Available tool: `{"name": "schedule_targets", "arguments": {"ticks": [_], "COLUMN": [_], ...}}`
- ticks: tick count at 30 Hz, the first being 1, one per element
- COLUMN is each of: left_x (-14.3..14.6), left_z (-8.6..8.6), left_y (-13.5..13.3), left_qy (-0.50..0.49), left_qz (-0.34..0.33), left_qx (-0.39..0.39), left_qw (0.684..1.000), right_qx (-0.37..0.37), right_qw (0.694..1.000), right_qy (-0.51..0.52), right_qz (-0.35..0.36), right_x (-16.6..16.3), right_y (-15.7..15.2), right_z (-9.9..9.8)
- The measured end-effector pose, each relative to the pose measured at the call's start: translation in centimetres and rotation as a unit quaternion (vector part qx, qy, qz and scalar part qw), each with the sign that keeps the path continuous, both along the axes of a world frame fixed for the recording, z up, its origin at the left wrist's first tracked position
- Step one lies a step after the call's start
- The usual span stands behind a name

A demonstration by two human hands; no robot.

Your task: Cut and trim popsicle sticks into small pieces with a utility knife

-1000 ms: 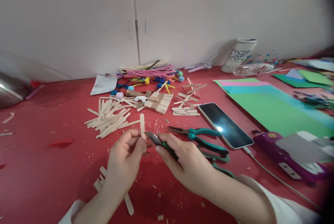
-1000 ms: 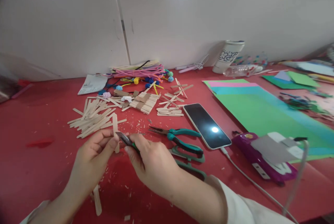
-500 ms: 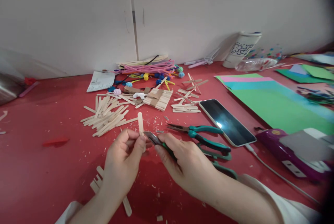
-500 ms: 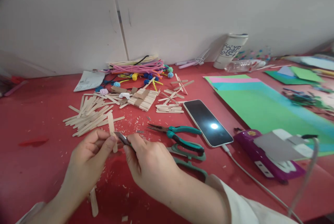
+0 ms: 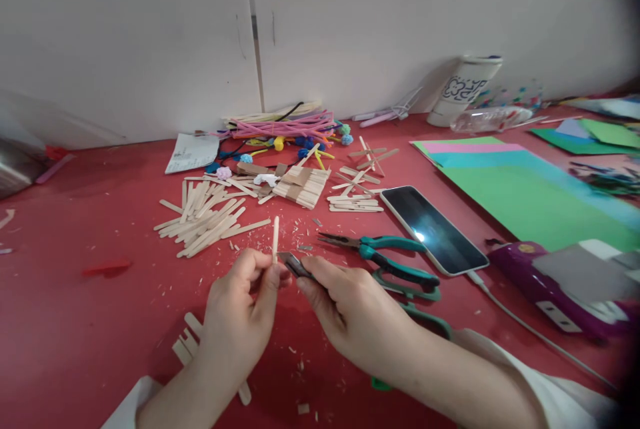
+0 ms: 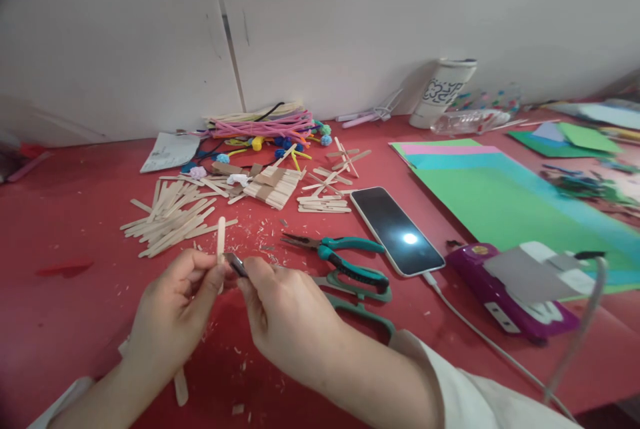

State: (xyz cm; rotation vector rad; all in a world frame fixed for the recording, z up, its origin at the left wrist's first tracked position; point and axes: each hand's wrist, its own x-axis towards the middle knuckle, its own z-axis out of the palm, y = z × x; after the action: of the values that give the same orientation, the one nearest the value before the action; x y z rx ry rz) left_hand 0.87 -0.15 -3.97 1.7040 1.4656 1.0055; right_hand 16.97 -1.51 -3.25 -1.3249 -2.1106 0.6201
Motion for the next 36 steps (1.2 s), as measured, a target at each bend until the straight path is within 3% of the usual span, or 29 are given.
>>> {"name": "schedule_targets", "arguments": {"ticks": [3, 5, 8, 11, 13, 16, 19, 24, 36], "left_x": [0.2, 0.2, 0.1, -0.2, -0.2, -0.2, -0.1, 0.1, 0.4], "left_z": [0.4, 0.8, 1.3, 1.4, 1.3, 1.2, 1.2, 1.3, 0.9], "left_y": [0.3, 0.5, 0.7, 0.8, 0.9, 1.0, 1.0, 0.8, 0.6], "left_qy": [-0.023, -0.048, -0.113, -0.184, -0.216, -0.238, -0.234, -0.217, -0.171], "left_qz": [-0.007, -0.01, -0.01, -0.023, -0.031, -0.019, 0.003, 0.007, 0.02], "left_qx": [-0.017, -0.028, -0.064, -0.129, -0.159, -0.169, -0.166, -0.162, -0.101], "left_qw": [1.0, 0.998, 0.991, 0.974, 0.963, 0.956, 0.958, 0.962, 0.98], "right_qx": [-0.065, -0.152, -0.312, -0.385, -0.359, -0.242, -0.14, -0.076, -0.069], "right_qw": [0.995, 0.977, 0.912, 0.854, 0.871, 0.943, 0.978, 0.991, 0.995], "right_qy": [0.077, 0.145, 0.258, 0.334, 0.321, 0.223, 0.146, 0.103, 0.071], "right_qz": [0.024, 0.043, 0.07, 0.105, 0.097, 0.054, 0.048, 0.039, 0.021], "right_x": [0.4, 0.6, 1.0, 1.2, 1.3, 1.2, 1.0, 0.8, 0.6], "right_y": [0.5, 0.9, 1.6, 2.1, 2.0, 1.6, 1.0, 0.9, 0.6], "right_z": [0.5, 0.7, 0.8, 0.9, 1.0, 1.0, 0.9, 0.7, 0.9]}}
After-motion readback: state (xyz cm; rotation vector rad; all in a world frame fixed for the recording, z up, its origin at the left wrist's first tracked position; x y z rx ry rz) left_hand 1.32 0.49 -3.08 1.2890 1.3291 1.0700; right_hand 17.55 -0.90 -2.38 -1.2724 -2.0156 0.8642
